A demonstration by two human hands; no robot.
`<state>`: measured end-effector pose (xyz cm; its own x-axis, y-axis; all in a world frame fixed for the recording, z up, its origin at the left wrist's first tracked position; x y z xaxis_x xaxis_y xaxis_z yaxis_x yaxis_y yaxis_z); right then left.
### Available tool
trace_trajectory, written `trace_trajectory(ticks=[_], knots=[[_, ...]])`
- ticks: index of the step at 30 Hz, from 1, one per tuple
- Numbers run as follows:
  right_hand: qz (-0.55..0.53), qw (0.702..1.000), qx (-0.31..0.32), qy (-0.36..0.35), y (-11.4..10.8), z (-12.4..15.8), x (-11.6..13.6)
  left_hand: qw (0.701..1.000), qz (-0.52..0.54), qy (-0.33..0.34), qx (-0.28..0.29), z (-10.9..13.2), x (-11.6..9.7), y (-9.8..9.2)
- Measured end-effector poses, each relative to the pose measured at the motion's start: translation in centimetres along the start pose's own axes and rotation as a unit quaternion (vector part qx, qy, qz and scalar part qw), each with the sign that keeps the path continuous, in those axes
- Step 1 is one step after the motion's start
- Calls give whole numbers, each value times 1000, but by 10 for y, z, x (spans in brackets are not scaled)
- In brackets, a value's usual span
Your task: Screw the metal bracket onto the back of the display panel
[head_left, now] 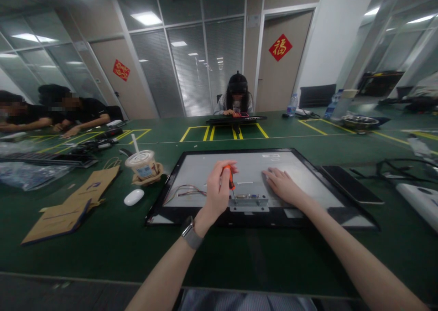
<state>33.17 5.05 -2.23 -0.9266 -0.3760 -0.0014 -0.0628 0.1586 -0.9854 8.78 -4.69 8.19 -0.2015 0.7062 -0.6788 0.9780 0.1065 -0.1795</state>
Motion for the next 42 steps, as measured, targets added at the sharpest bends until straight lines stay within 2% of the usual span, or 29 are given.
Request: trace_trajectory(ticks=[6, 13, 19, 25, 32, 42], knots=[[-4, 1000, -3, -4, 1, 0, -1, 998, -57, 19, -19, -5, -3, -5], [-12, 1000, 2, 5, 5, -1, -3, 1000, -7, 11, 16, -2, -2, -2], [-3, 1000, 14, 4, 3, -2, -2, 999, -29, 14, -17, -2, -4, -4], [-11, 1000, 17, 3, 3, -2, -3, 1000, 18, -8, 12, -2, -2, -2], [-15, 1000, 21, 0, 6, -3, -6, 999, -39, 6, -13, -1, -2, -5], [-9, 999, 32, 13, 1, -2, -1, 999, 45, -25, 13, -5, -1, -3]])
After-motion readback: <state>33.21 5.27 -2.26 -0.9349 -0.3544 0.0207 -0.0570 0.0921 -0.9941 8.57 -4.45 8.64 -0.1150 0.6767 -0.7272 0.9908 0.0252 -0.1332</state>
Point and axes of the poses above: each hand's wrist, its own z-axis away from the middle knuckle, its own y-axis out of the palm, x = y × z, the point moved 4 cm from there along -z, towards the middle knuckle, and after that the axes turned 5 degrees about x, right-handed, at the moved point
